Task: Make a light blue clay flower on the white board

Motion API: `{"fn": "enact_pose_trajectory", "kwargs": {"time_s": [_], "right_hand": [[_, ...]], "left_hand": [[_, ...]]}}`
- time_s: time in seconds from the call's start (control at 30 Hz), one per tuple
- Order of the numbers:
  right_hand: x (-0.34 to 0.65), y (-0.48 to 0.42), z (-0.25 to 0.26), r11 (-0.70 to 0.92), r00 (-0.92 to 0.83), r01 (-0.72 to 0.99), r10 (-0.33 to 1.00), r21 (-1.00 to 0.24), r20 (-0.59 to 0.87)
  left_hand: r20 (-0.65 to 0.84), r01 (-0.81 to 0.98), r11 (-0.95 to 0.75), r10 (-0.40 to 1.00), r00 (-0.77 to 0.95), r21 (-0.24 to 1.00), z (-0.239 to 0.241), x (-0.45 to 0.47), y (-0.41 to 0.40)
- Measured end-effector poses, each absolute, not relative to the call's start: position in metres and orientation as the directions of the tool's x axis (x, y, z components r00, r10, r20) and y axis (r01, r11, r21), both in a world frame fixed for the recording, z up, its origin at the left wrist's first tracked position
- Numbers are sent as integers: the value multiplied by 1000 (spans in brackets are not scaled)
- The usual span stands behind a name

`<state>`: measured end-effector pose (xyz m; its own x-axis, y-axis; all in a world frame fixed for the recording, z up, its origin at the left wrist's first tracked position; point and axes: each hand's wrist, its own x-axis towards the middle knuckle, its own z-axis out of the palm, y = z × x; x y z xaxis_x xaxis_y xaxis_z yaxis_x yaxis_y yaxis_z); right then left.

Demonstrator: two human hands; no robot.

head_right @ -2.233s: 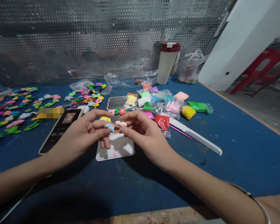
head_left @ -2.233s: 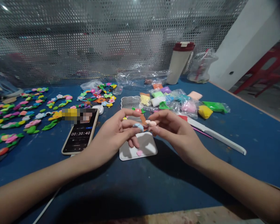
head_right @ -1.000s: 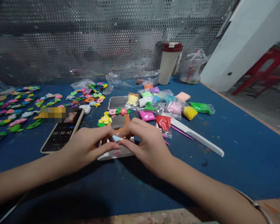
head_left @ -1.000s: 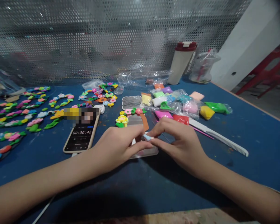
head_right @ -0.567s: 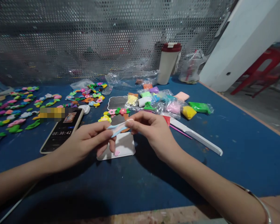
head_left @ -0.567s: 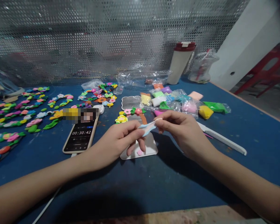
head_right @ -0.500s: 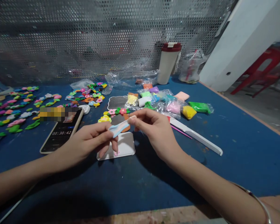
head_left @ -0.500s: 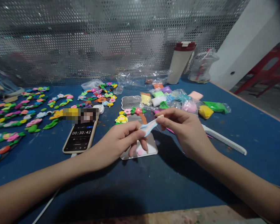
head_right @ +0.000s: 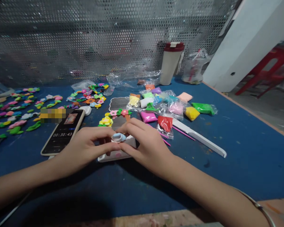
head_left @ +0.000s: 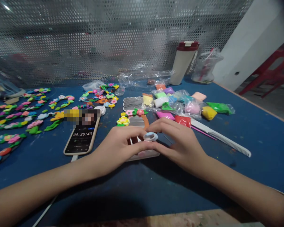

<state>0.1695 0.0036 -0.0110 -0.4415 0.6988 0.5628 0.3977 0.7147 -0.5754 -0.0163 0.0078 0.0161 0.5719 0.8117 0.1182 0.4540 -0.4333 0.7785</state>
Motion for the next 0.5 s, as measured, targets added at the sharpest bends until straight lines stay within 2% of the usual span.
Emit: {"fn": "enact_pose_trajectory", "kwargs": {"time_s": [0.17,0.33,0.43,0.5], "right_hand": [[172,3,-5,645,-488,263,731,-718,477],[168,3,-7,455,-372,224,857,-862,356],[166,6,-9,396,-340,211,887,-894,312],[167,9,-10,377,-253,255,915,-890,315]], "left_hand": [[90,449,-353,856,509,821,16,-19,10],[11,421,-255,865,502,871,13,-21,12],[-79,340,-126,845,529,932,11,-20,13],[-112,291,-63,828,549,955,10,-19,14]]}}
